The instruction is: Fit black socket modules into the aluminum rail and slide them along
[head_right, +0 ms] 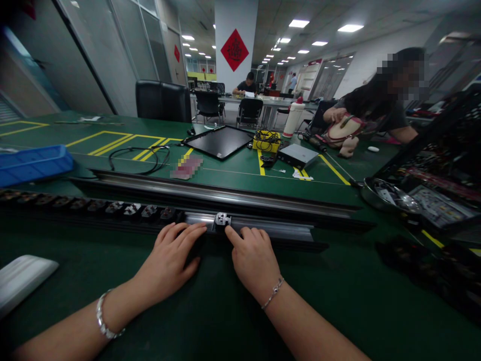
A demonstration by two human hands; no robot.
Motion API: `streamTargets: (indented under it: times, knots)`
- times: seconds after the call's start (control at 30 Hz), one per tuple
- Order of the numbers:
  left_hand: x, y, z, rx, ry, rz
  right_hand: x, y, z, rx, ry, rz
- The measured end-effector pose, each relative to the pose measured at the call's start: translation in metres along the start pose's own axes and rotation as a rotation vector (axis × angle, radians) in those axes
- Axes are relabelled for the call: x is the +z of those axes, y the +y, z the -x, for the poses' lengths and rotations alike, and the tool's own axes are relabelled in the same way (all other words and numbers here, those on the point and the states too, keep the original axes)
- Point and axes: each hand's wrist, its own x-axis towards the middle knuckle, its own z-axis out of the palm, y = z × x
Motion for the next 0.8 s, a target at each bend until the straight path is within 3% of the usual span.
streamTargets:
  times: [0.8]
  knots:
    - [-0.0005,0.0007,0.0001,0.003,0.007,-0.010,0.0004,0.0017,0.0001,-0.005,0.020,0.006]
